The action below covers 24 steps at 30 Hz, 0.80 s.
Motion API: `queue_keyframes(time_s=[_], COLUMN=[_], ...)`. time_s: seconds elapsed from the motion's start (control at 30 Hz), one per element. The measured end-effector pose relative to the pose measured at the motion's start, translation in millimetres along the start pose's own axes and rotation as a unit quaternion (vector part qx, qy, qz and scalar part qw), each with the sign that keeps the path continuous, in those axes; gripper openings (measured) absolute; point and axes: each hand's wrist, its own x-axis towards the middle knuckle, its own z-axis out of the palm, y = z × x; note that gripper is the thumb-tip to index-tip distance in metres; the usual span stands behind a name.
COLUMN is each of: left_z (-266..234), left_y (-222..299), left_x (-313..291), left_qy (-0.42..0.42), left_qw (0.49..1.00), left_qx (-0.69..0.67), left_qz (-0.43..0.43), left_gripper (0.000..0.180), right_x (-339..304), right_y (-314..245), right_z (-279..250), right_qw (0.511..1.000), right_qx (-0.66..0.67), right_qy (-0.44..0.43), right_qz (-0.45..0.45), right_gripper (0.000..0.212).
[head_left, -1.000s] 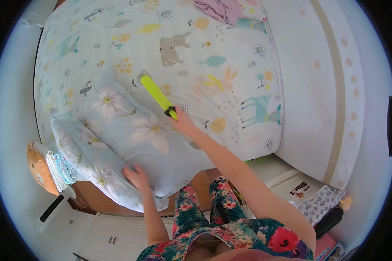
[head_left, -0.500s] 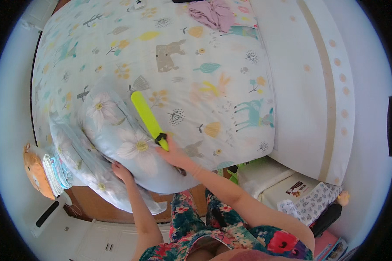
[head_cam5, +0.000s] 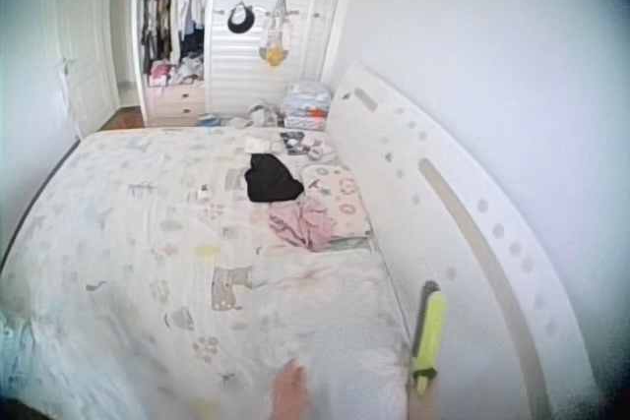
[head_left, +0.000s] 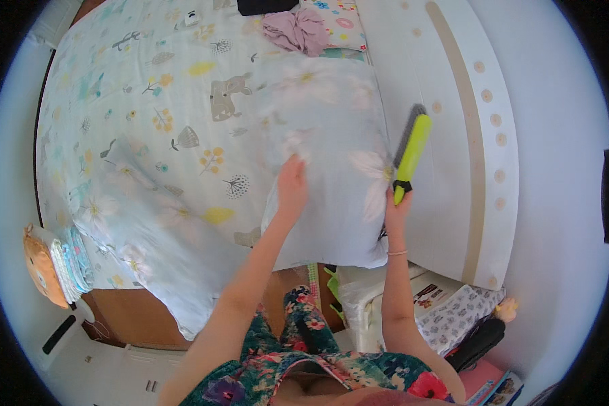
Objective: The person folds a white blanket by hand on a bed, moves a pillow and teddy bear-themed item aside, then uses a brush to sweep the surface of a bedsheet and a pillowcase before rearranging items on the mattress.
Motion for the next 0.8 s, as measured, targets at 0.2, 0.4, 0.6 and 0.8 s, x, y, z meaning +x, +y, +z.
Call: queue_keyframes(time_s=[0.2,0.4,0.6,0.8], left_z=[109,132,89,99], left_y=[-20,-45,-134,-98], left_x=[-1,-45,-102,-178], left_qy=[-0.188,-0.226,-0.254,-0.439], left_qw=[0.979,0.934,0.915,0.829], left_qx=[0.058,0.274,0.171,-0.068], left_qz=[-0.047,-0.028,-0.263,-0.338], left_gripper=[0.014,0.033,0.046,0.019], right_x=[38,59,66,78], right_y=[84,149,111,100], right_z=[-11,-23,-8,-19], right_qw=[0.997,0.963,0.969,0.941], right_qx=[-0.044,-0.257,-0.238,-0.339], right_qy=[0.058,-0.003,0.021,0.007], right_qz=[-0.017,0.076,0.056,0.018], right_gripper=[0.030,0.032,0.030,0.028])
